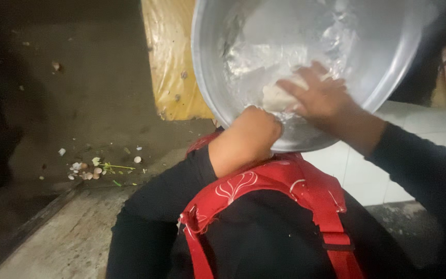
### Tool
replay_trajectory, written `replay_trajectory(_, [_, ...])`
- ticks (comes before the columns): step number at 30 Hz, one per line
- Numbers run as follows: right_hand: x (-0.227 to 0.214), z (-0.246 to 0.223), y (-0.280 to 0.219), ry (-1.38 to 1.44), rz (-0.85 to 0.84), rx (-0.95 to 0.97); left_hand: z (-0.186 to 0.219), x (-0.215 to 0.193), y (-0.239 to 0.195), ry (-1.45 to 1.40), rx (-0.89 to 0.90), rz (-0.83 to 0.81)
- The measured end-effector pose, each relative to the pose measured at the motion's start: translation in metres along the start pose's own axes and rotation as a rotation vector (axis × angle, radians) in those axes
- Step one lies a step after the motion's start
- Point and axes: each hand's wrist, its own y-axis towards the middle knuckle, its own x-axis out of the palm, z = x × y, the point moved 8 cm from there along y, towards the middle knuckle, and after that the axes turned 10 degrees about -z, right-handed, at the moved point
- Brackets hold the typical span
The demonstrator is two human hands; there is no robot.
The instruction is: The person kneads a ball of dough in a large metal bowl using both hands. They repeatedly press, fold, and turn the dough to develop its texture. The person briefly handles a plastic bag before returning to knead the dough.
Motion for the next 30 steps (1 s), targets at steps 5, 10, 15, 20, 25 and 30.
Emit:
replay_trajectory(5, [0.015, -0.006, 0.023, -0.036, 0.069, -0.135, -0.005, 0.028, 0.016, 0.018, 0.042, 0.04])
replay_trajectory(10, [0.041, 0.008, 0.064, -0.016, 0.007, -0.016, -0.009, 0.032, 0.027, 0.031, 0.042, 0.031])
replay_trajectory(15, [0.069, 0.046, 0.083, 0.118, 0.08, 0.227, -0.005, 0.013, 0.006, -0.037, 0.045, 0.1])
replay_trajectory(20, [0.076, 0.071, 0.09, 0.324, 0.13, 0.263, -0.005, -0.005, -0.002, -0.005, -0.026, 0.014])
replay_trajectory(25, [0.067, 0.076, 0.079, 0.915, -0.247, 0.088, -0.001, -0.015, -0.007, 0.034, -0.068, -0.01])
replay_trajectory(30, [0.004, 0.066, 0.039, 0.522, -0.018, 0.087, 0.001, -0.013, -0.005, 0.026, -0.074, 0.005])
